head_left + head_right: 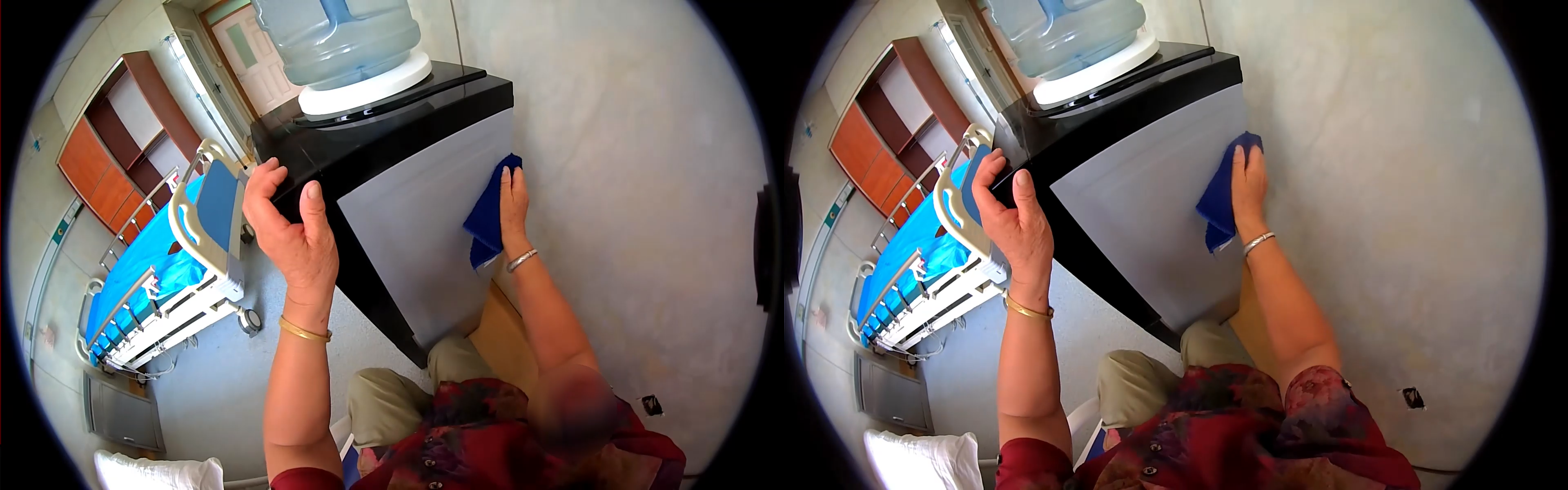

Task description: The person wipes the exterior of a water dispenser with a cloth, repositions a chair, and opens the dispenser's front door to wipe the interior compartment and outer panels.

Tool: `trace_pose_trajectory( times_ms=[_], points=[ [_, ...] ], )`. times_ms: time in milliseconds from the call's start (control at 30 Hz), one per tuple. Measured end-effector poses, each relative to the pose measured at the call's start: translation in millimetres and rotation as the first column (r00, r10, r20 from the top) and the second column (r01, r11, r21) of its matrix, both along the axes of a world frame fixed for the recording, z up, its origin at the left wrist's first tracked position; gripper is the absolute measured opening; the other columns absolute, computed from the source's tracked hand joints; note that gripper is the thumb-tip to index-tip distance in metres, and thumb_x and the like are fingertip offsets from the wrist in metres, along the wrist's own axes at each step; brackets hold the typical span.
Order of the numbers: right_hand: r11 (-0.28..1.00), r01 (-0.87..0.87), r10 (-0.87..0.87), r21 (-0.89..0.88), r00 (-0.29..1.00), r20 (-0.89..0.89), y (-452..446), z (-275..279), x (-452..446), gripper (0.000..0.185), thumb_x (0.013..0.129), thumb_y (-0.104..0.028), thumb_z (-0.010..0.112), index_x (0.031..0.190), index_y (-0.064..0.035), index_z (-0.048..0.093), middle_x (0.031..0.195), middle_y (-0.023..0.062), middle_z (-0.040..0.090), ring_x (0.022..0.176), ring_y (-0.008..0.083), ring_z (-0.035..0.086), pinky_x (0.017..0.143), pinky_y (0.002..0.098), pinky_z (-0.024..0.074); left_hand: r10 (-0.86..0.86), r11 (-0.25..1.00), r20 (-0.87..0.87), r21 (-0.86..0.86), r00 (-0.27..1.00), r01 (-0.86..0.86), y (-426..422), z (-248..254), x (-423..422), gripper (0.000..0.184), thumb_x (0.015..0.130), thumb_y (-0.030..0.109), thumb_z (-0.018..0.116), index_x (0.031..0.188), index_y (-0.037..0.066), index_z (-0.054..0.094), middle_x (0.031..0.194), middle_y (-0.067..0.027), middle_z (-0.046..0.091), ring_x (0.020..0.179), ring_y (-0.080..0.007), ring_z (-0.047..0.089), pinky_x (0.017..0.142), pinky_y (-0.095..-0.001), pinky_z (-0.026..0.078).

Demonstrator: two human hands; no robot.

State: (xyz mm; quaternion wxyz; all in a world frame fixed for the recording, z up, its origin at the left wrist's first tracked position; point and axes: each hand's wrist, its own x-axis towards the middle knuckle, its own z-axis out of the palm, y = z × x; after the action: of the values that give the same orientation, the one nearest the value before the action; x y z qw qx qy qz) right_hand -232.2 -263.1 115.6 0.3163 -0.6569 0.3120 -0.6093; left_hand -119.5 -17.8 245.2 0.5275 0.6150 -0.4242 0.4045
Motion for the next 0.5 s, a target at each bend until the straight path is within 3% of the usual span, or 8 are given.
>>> trace_pose_trajectory(
  times_ms=[100,167,433,500],
  points=[
    [0.998,-0.01,0.011,0.061,1.0,-0.005,0,-2,2,0.032,0.091,-0.029,0.043,0.089,0.0025,0.045,0.086,0.0186,0.05,0.079,0.0342,0.049,0.071,0.0373,0.0395,0.011,1.0,0.044,-0.023,0.999,-0.01,1,1,11,0.034,0.08,0.024,0.064,0.099,0.002,0.048,0.109,-0.0136,0.053,0.105,-0.028,0.048,0.092,-0.0347,0.036],
    [1.0,0.022,-0.022,-0.005,1.0,-0.008,5,-1,6,0.03,0.089,-0.028,0.046,0.09,0.002,0.046,0.088,0.0175,0.051,0.081,0.0341,0.049,0.072,0.0376,0.04,-0.002,0.999,0.062,-0.031,0.998,0.004,2,1,21,0.036,0.08,0.027,0.064,0.098,0.001,0.048,0.108,-0.0135,0.054,0.1,-0.0267,0.052,0.089,-0.0326,0.038],
    [0.99,0.034,-0.033,-0.137,0.999,0.01,52,12,8,0.025,0.086,-0.022,0.049,0.091,0.0019,0.045,0.087,0.0169,0.047,0.08,0.034,0.047,0.07,0.0391,0.0395,-0.12,0.993,-0.017,-0.014,0.993,0.119,24,8,62,0.03,0.085,0.023,0.058,0.103,0.002,0.047,0.113,-0.0124,0.052,0.111,-0.0221,0.045,0.098,-0.0325,0.031],
    [0.99,0.033,-0.03,-0.141,0.999,0.019,62,11,3,0.024,0.086,-0.021,0.049,0.09,0.0018,0.044,0.086,0.0165,0.046,0.08,0.0337,0.046,0.07,0.039,0.0391,-0.159,0.987,0.029,-0.034,0.987,0.16,29,7,65,0.032,0.087,0.028,0.054,0.104,0.002,0.049,0.112,-0.0111,0.055,0.108,-0.0209,0.048,0.097,-0.0329,0.032]
  ],
)
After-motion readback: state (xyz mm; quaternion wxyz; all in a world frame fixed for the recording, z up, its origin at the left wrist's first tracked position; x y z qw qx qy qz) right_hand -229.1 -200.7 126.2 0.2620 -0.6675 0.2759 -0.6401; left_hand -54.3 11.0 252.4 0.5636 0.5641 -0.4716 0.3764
